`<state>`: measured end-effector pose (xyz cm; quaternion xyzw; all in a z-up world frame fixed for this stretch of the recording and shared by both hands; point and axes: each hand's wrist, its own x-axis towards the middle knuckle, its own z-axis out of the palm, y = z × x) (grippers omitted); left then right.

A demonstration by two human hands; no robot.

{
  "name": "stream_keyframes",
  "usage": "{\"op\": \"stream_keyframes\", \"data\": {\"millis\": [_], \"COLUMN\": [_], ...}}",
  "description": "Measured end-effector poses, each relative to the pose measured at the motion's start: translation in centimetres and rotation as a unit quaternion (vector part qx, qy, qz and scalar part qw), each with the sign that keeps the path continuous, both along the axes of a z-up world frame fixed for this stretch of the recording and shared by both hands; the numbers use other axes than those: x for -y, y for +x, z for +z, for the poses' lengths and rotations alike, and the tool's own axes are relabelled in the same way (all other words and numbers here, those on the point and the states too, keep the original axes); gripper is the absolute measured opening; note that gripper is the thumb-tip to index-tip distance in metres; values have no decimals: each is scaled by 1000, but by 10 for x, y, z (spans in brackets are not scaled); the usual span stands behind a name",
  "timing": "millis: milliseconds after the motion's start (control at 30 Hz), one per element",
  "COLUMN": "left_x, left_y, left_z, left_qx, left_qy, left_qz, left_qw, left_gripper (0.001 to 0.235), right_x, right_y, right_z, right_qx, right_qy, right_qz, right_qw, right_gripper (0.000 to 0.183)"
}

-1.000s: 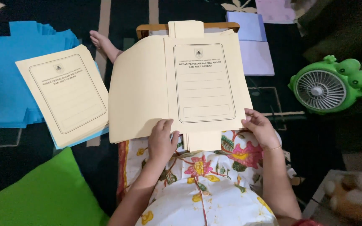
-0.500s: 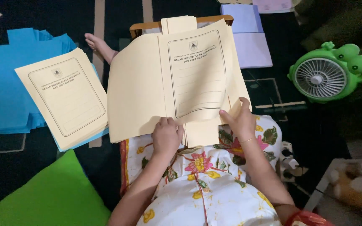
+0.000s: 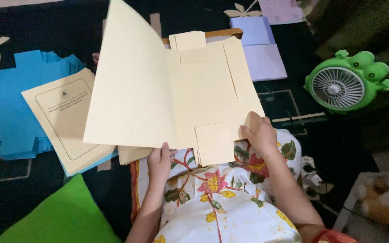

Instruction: The person is manually folding the flaps of paper folders over a wooden template and smoothing them down to create clean folds.

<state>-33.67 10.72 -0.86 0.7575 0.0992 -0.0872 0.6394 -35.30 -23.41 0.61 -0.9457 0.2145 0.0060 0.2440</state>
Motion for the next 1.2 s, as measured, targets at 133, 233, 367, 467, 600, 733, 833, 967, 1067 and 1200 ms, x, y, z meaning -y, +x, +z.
{"op": "stream_keyframes", "data": {"millis": [133, 233, 367, 467, 600, 733, 833, 967, 1067, 1200], "left_x": [-6, -11, -11, -2, 17, 54, 75, 86, 84, 83], "left_y": [-4, -2, -3, 4, 36, 80, 109, 123, 121, 122], "left_z": [8, 1, 18, 36, 51, 76, 76, 54, 59, 59], "left_qx": [-58, -82, -141, -136, 5, 190, 252, 110, 95, 98], "left_qy": [16, -21, 3, 0, 24, 146, 316, 493, 503, 498], "left_qz": [0, 27, -52, -93, -133, -140, -209, -287, -297, -297], "left_qw": [998, 996, 989, 986, 991, 961, 891, 814, 806, 809], "left_gripper": [47, 48, 59, 57, 39, 38, 54, 72, 73, 74], "right_x": [7, -1, -11, -16, -19, -25, -24, -30, -54, -77], "right_y": [3, 4, 4, 4, 2, 0, 3, 18, 37, 60], "right_z": [3, 21, 35, 38, 36, 42, 27, 1, 12, 40], "right_qx": [-16, -27, -59, -60, -52, -39, -62, 28, 53, -36], "right_qy": [38, 87, 78, 71, 39, 20, -32, -189, -116, 4], "right_qz": [-16, -43, -39, -31, -25, -22, -18, 62, 137, 190], "right_qw": [999, 995, 994, 995, 998, 999, 997, 980, 982, 981], "right_gripper": [77, 79, 76, 71, 67, 61, 59, 56, 60, 63]}}
